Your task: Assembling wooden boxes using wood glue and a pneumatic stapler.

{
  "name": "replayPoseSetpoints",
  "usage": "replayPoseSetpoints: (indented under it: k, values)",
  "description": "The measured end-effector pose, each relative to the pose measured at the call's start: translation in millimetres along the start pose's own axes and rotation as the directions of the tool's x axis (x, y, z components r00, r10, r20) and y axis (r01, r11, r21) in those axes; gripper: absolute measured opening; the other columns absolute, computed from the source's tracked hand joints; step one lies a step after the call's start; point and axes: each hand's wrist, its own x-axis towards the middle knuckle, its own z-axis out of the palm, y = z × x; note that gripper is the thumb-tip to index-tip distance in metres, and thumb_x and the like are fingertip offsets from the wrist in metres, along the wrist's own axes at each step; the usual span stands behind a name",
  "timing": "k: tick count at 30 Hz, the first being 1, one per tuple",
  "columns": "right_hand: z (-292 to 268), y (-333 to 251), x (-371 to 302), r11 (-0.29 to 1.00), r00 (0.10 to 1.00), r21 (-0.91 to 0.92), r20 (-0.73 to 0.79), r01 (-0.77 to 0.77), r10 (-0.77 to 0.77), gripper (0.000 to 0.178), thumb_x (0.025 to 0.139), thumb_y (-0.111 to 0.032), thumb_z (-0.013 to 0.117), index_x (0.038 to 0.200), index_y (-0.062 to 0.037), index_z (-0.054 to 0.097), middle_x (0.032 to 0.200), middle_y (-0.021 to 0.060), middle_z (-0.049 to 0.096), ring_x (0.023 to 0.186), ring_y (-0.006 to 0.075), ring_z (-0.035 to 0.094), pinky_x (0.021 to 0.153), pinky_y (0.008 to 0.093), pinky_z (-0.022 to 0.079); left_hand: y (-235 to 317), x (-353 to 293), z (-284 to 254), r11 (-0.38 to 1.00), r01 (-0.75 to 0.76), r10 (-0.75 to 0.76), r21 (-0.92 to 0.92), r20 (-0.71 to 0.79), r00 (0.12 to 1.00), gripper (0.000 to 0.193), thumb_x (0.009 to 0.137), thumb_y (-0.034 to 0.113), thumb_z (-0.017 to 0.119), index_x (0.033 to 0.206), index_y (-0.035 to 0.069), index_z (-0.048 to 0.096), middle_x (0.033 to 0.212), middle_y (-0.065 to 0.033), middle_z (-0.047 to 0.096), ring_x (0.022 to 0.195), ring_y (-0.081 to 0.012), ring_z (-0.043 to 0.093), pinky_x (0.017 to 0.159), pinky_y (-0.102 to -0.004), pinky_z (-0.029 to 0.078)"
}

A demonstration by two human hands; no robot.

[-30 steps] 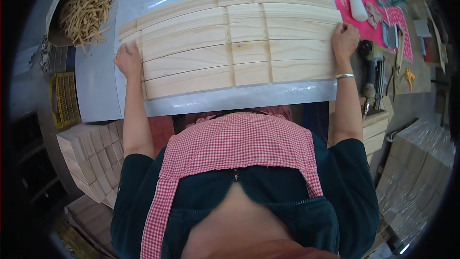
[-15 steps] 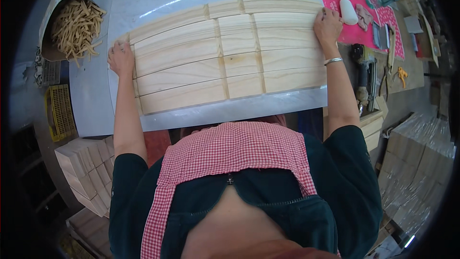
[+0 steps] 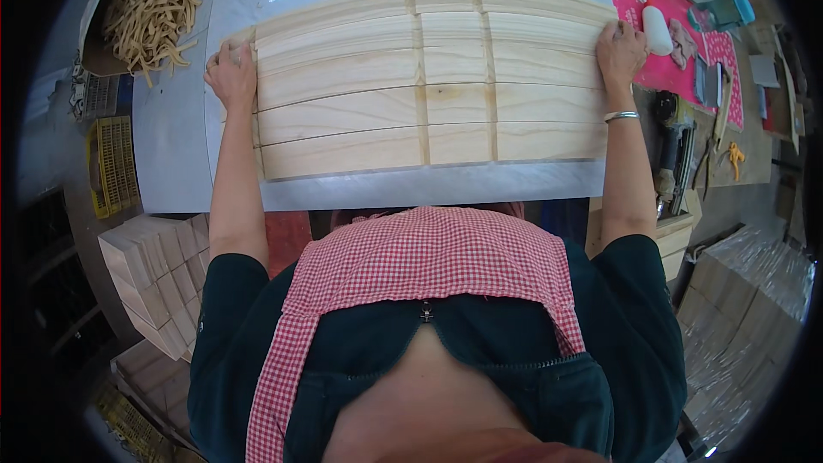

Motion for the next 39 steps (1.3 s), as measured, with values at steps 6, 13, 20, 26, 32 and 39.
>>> replayPoseSetpoints:
  k: [6, 13, 20, 26, 32, 39]
  values:
    - [-7, -10, -2, 0.996, 0.998, -0.07, 0.006, -0.058, 0.059, 0.032, 0.092, -0.031, 0.057, 0.104, -0.0064, 0.074, 0.102, 0.0259, 0.065, 0.097, 0.0448, 0.059, 0.086, 0.0502, 0.05, 3, -2, -3, 0.999, 0.031, -0.031, 0.033, -0.017, 0.999, 0.059, 0.094, 0.048, 0.062, 0.131, 0.003, 0.065, 0.13, -0.0263, 0.06, 0.12, -0.0401, 0.051, 0.103, -0.0444, 0.043]
    - [0, 0, 1, 0.997, 1.0, -0.075, 0.013, 0.014, -0.014, 0.033, 0.091, -0.031, 0.057, 0.102, -0.0044, 0.073, 0.099, 0.0257, 0.065, 0.093, 0.0453, 0.06, 0.085, 0.051, 0.051, 4, -2, -4, 0.999, 0.033, -0.033, 0.004, -0.037, 0.999, 0.062, 0.092, 0.049, 0.064, 0.13, 0.0, 0.065, 0.128, -0.025, 0.061, 0.119, -0.0389, 0.052, 0.103, -0.0428, 0.043]
    - [4, 0, 2, 0.993, 1.0, -0.118, -0.003, 0.014, -0.014, 0.035, 0.091, -0.03, 0.055, 0.101, 0.0002, 0.071, 0.096, 0.0263, 0.065, 0.088, 0.0452, 0.061, 0.083, 0.0514, 0.052, 1, 0, -5, 1.0, 0.016, -0.016, -0.027, -0.024, 1.0, 0.062, 0.092, 0.048, 0.064, 0.126, -0.003, 0.066, 0.128, -0.0239, 0.062, 0.117, -0.0381, 0.053, 0.103, -0.0428, 0.044]
    - [10, 9, 5, 0.989, 0.999, -0.145, 0.03, -0.016, 0.02, 0.036, 0.091, -0.031, 0.055, 0.099, 0.0006, 0.07, 0.097, 0.0273, 0.065, 0.092, 0.0455, 0.061, 0.086, 0.0504, 0.051, 0, -1, -4, 0.999, -0.012, 0.012, -0.032, -0.009, 1.0, 0.06, 0.092, 0.047, 0.064, 0.124, -0.003, 0.067, 0.128, -0.0236, 0.062, 0.115, -0.0391, 0.054, 0.101, -0.0441, 0.045]
    - [-9, -10, 2, 0.985, 0.994, -0.161, 0.089, -0.056, 0.071, 0.041, 0.092, -0.036, 0.053, 0.101, -0.0001, 0.071, 0.1, 0.0268, 0.066, 0.096, 0.0457, 0.061, 0.088, 0.0519, 0.049, -1, -2, -3, 0.999, -0.035, 0.035, -0.03, -0.013, 0.999, 0.058, 0.092, 0.047, 0.064, 0.12, -0.004, 0.068, 0.127, -0.0259, 0.061, 0.113, -0.0413, 0.055, 0.1, -0.0452, 0.046]
    - [-15, -14, 4, 0.973, 0.992, -0.225, 0.106, -0.039, 0.065, 0.047, 0.093, -0.04, 0.05, 0.104, 0.0007, 0.071, 0.106, 0.0254, 0.066, 0.097, 0.0444, 0.062, 0.088, 0.0542, 0.047, 11, -1, -3, 0.999, -0.048, 0.048, -0.006, -0.024, 0.999, 0.056, 0.094, 0.047, 0.061, 0.113, -0.005, 0.069, 0.126, -0.03, 0.059, 0.111, -0.0445, 0.055, 0.099, -0.0466, 0.046]
